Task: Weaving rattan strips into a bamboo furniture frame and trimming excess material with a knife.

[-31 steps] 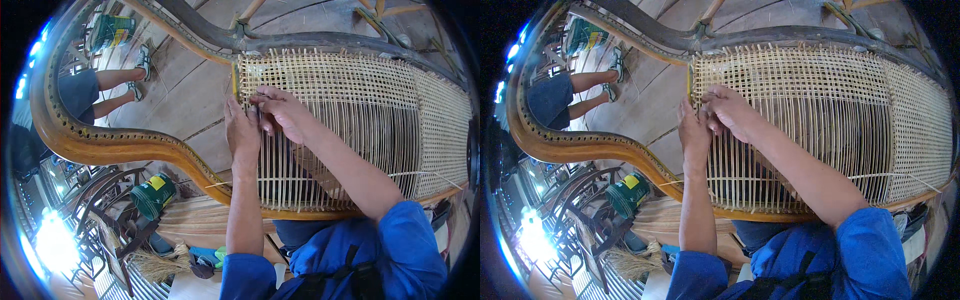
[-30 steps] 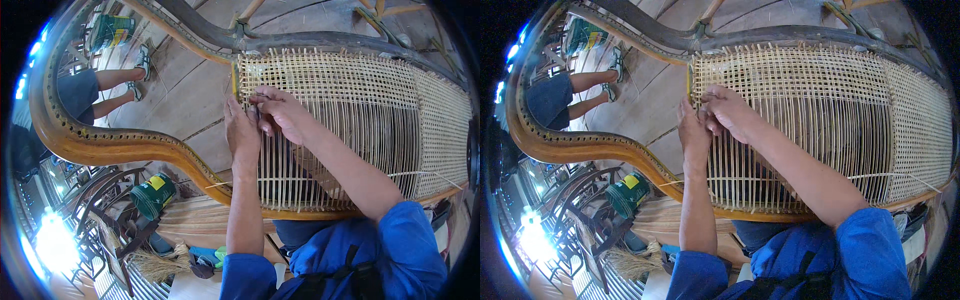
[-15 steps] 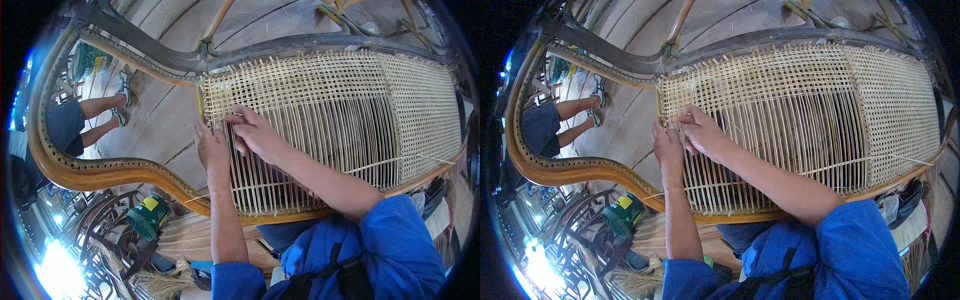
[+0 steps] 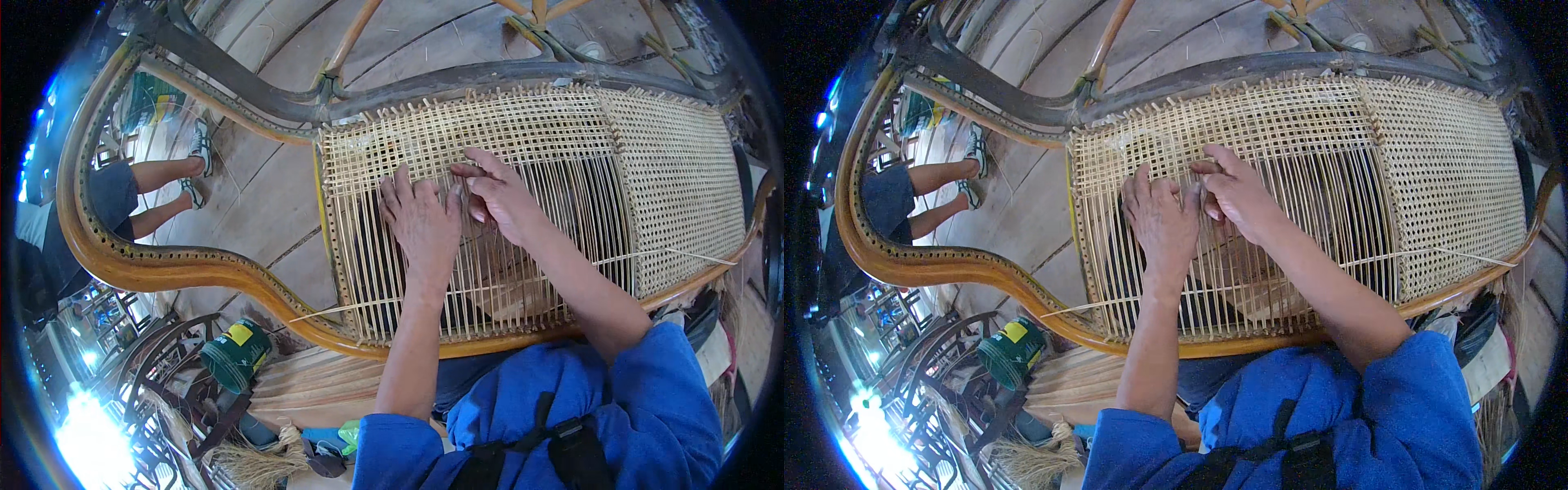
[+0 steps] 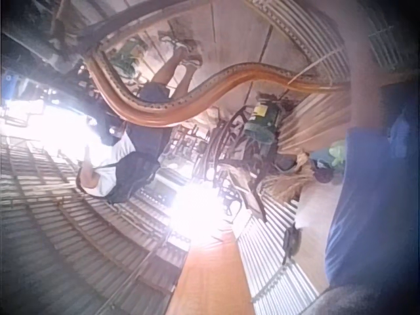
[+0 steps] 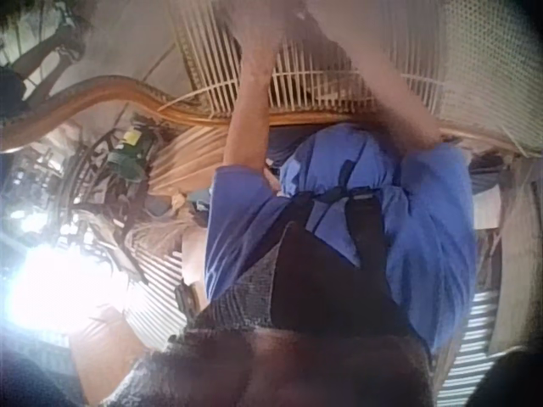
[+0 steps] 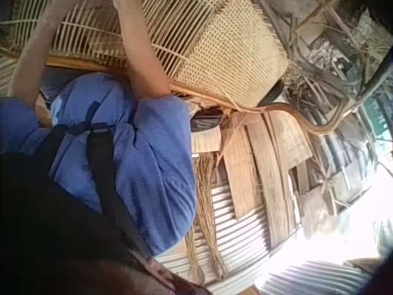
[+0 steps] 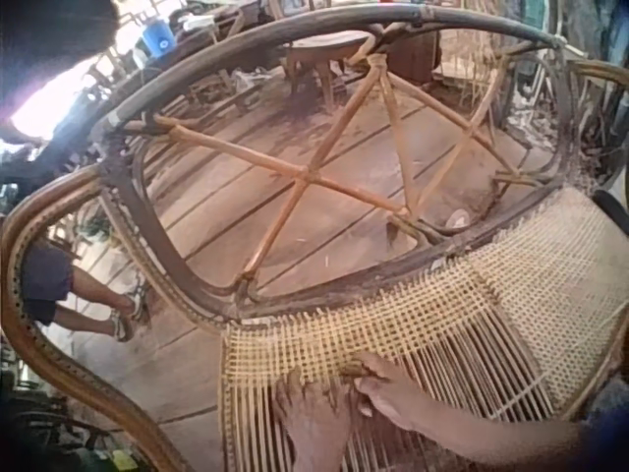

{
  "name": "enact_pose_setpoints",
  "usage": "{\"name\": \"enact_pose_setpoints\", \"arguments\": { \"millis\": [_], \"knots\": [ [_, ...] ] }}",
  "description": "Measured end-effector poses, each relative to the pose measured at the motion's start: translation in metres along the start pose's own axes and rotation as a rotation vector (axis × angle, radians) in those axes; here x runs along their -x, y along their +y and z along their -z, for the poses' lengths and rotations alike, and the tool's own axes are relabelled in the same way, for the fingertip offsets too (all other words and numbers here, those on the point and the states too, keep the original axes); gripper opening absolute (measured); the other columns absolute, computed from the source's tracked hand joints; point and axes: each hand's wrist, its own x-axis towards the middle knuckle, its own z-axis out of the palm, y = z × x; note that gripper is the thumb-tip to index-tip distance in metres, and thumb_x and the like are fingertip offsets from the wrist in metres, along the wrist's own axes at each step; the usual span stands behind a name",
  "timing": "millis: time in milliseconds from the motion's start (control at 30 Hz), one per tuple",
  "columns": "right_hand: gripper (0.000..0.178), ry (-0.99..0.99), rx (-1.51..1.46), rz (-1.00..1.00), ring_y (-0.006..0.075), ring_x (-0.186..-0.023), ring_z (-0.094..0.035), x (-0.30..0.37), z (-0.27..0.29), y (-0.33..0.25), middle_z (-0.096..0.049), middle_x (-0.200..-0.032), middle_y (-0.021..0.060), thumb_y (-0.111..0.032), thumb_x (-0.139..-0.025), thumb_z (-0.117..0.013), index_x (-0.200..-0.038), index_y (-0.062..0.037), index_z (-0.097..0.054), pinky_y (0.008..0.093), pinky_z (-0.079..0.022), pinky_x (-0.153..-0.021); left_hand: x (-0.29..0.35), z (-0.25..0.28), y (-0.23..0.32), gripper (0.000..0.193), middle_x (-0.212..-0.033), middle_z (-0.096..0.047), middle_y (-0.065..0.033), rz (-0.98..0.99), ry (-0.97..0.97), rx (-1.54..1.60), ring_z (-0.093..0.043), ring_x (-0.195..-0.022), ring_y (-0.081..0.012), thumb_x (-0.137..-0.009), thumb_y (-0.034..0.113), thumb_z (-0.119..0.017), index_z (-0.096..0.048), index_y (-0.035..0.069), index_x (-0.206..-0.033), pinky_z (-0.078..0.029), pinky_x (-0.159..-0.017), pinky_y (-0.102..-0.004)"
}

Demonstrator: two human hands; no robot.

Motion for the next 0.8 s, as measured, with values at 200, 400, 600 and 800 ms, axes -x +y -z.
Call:
{"name": "enact_pose_setpoints", "arguments": {
  "millis": [200,400,600,800],
  "knots": [
    [0.055,0.012,0.078,-0.070,0.0116,-0.049,-0.042,-0.007,-0.012,-0.002,-0.044,-0.127,0.0193,0.001,-0.085,-0.042,-0.137,0.0029,-0.023,0.0251,-0.037,-0.044,0.002,-0.012,-0.005,0.027,-0.131,-0.038,-0.0155,0.041,-0.023,-0.015,-0.027,-0.128,-0.0387,-0.079,0.025,-0.064,-0.057,0.002,-0.090,-0.022,-0.102,-0.0544],
    [0.056,0.010,0.074,-0.151,0.0126,-0.052,-0.042,-0.008,-0.010,-0.012,-0.049,-0.123,0.0163,-0.001,-0.084,-0.046,-0.136,0.0031,-0.026,0.0284,-0.037,-0.047,0.002,-0.013,-0.005,0.023,-0.129,-0.039,-0.0155,0.049,-0.007,-0.044,-0.029,-0.126,-0.0395,-0.080,0.021,-0.061,-0.056,0.002,-0.090,-0.024,-0.101,-0.0553],
    [0.048,-0.018,-0.087,-0.104,0.0135,-0.054,-0.046,-0.006,0.003,-0.011,-0.050,-0.115,0.0164,0.000,-0.084,-0.046,-0.130,0.0043,-0.031,0.0271,-0.037,-0.048,-0.001,-0.011,-0.002,0.024,-0.129,-0.040,-0.0162,0.053,-0.036,-0.028,-0.031,-0.125,-0.0414,-0.082,0.022,-0.059,-0.054,0.001,-0.093,-0.026,-0.100,-0.0565],
    [0.056,-0.042,0.013,-0.077,0.0137,-0.055,-0.045,-0.005,0.012,-0.011,-0.050,-0.121,0.0170,-0.004,-0.085,-0.050,-0.136,0.0022,-0.028,0.0275,-0.039,-0.050,0.002,-0.013,0.009,0.050,-0.131,-0.038,-0.0176,0.079,0.003,-0.082,-0.030,-0.126,-0.0417,-0.080,0.029,-0.062,-0.045,0.002,-0.118,-0.026,-0.100,-0.0549]
  ]
}}
